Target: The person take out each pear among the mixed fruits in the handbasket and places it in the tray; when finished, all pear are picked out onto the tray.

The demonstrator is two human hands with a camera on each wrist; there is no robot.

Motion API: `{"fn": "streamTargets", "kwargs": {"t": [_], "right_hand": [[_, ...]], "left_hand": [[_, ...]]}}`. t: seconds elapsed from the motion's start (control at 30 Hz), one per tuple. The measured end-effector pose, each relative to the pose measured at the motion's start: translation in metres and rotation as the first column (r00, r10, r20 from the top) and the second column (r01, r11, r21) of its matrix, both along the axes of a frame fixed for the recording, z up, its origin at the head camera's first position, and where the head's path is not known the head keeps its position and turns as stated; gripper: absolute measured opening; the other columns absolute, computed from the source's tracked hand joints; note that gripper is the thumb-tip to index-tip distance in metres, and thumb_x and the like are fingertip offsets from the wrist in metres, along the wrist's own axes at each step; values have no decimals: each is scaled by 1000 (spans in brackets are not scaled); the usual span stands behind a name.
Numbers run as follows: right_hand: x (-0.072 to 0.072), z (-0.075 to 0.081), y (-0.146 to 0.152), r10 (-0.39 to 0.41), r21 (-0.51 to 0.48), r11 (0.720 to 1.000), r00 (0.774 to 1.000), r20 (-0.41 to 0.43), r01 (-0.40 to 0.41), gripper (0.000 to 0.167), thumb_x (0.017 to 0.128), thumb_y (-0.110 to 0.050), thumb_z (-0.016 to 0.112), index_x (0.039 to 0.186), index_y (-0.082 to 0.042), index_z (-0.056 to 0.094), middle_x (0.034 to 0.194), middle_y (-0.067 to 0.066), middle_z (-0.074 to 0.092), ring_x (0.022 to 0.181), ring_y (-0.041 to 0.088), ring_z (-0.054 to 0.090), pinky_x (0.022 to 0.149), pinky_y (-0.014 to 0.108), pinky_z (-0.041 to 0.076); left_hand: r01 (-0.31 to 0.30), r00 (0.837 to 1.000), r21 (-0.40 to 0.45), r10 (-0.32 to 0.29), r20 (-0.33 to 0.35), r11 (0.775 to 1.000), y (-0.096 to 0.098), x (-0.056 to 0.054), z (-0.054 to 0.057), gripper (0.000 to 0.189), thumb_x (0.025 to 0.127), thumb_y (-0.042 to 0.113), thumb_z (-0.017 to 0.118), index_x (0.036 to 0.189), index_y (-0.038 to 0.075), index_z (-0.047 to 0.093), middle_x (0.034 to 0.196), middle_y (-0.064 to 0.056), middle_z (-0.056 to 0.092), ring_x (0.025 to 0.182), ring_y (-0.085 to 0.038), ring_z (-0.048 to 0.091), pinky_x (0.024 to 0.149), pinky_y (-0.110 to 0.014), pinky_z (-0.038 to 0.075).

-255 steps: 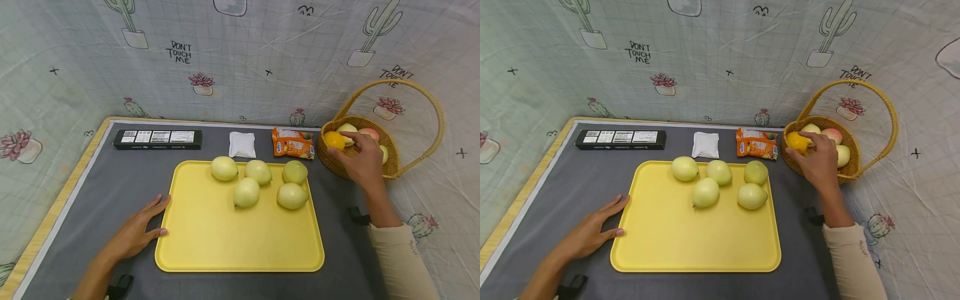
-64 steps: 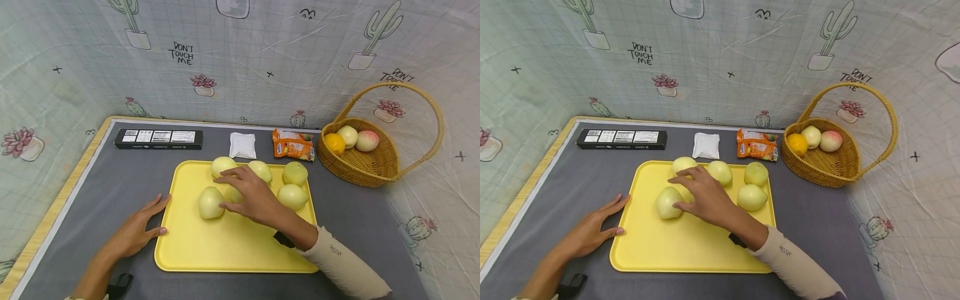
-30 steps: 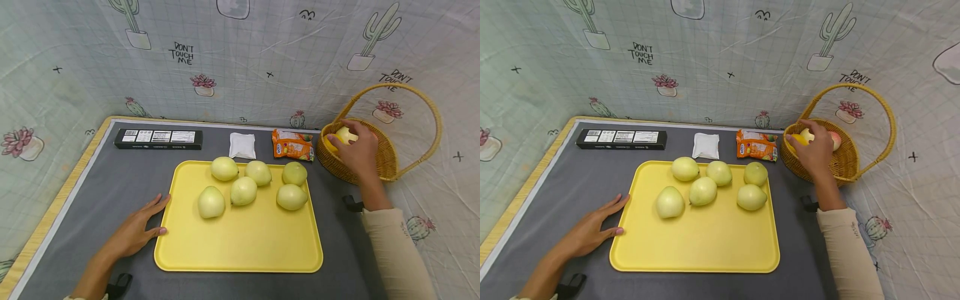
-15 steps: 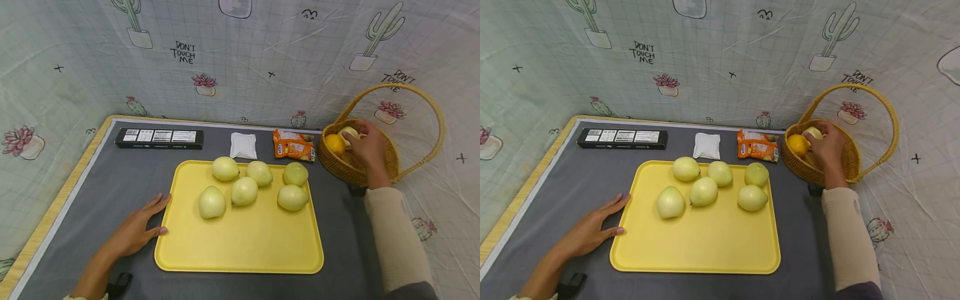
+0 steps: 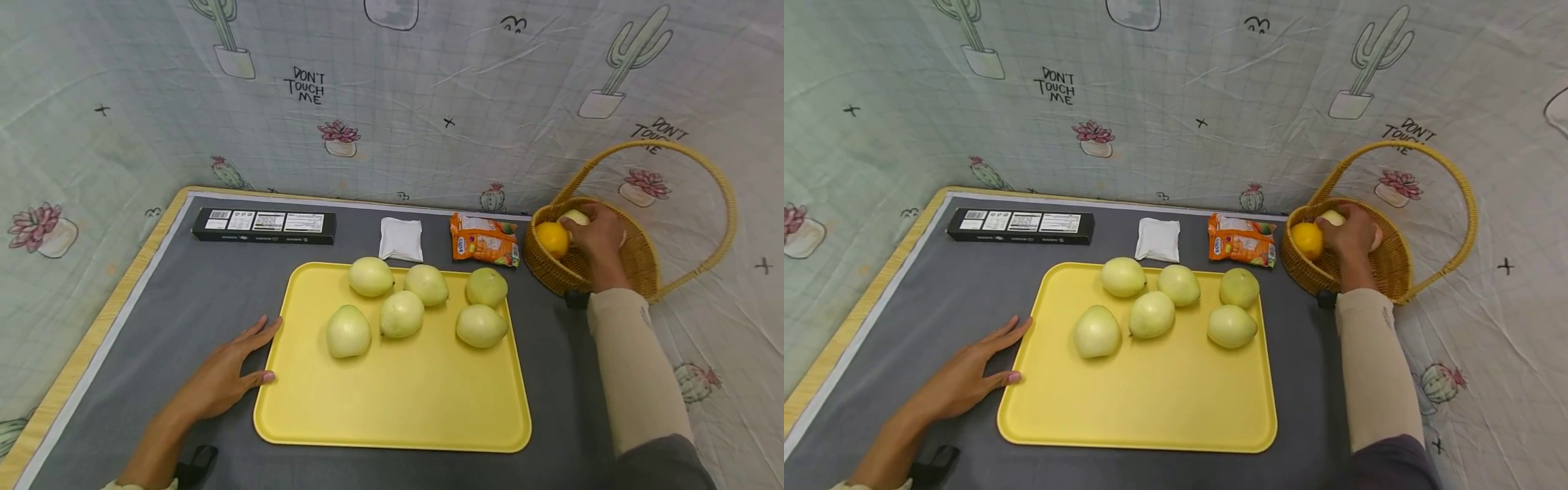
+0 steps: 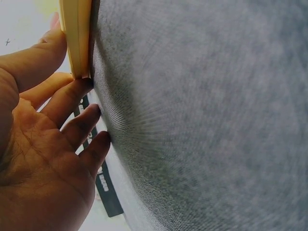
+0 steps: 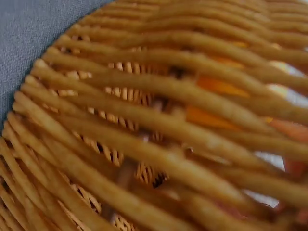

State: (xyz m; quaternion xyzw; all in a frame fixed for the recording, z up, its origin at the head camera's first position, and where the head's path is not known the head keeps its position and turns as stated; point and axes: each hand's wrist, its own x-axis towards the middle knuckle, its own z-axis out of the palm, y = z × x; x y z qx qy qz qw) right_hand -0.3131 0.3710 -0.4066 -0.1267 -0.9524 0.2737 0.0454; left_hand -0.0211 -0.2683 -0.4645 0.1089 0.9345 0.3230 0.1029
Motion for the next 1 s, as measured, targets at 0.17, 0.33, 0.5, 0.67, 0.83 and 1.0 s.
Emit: {"fn": "streamTargets", "kwargs": {"t": [0.17,0.33,0.5,0.67,0.83,1.0], "right_hand": [[-4,0,1,-18,51,999,999,50,16,77,103,-48,63,159,0,45,155,32,50,140,58,40,119,68,22],[-8,-2,2,-47,96,995,996,79,39,80,101,-54,63,159,-1,46,153,32,52,137,59,42,116,68,25],[-12,-5,2,-77,151,987,992,95,63,82,100,-57,63,159,-2,48,150,32,55,133,59,46,111,67,30],[-11,-8,3,-96,128,988,993,64,87,80,100,-54,64,158,-1,48,150,31,55,134,57,46,114,67,29],[-6,-9,8,-83,37,996,996,-17,84,73,103,-48,63,155,2,51,148,32,55,132,55,46,112,65,35],[4,0,10,-70,-74,995,991,-112,62,71,103,-45,65,158,-2,50,155,28,54,137,50,48,113,60,38]], "left_hand": [[-1,1000,0,1,0,1000,0,0,0,97,90,24,85,170,22,31,173,-27,28,155,-57,32,112,-75,38],[-2,1000,0,2,7,1000,1,0,2,96,90,26,84,170,22,30,173,-27,28,154,-56,33,111,-75,39],[-3,1000,-5,3,5,1000,3,-1,3,95,90,30,84,170,22,31,172,-27,29,154,-56,34,111,-75,39],[-8,1000,-5,8,3,1000,4,0,3,94,91,29,84,169,22,32,173,-26,29,154,-55,34,110,-74,40],[-7,1000,1,7,4,1000,5,0,3,94,91,30,83,169,21,33,172,-27,29,154,-56,34,110,-74,41],[-10,1000,13,10,4,1000,4,0,3,93,91,28,83,169,20,33,172,-27,29,154,-56,33,110,-74,41]]}}
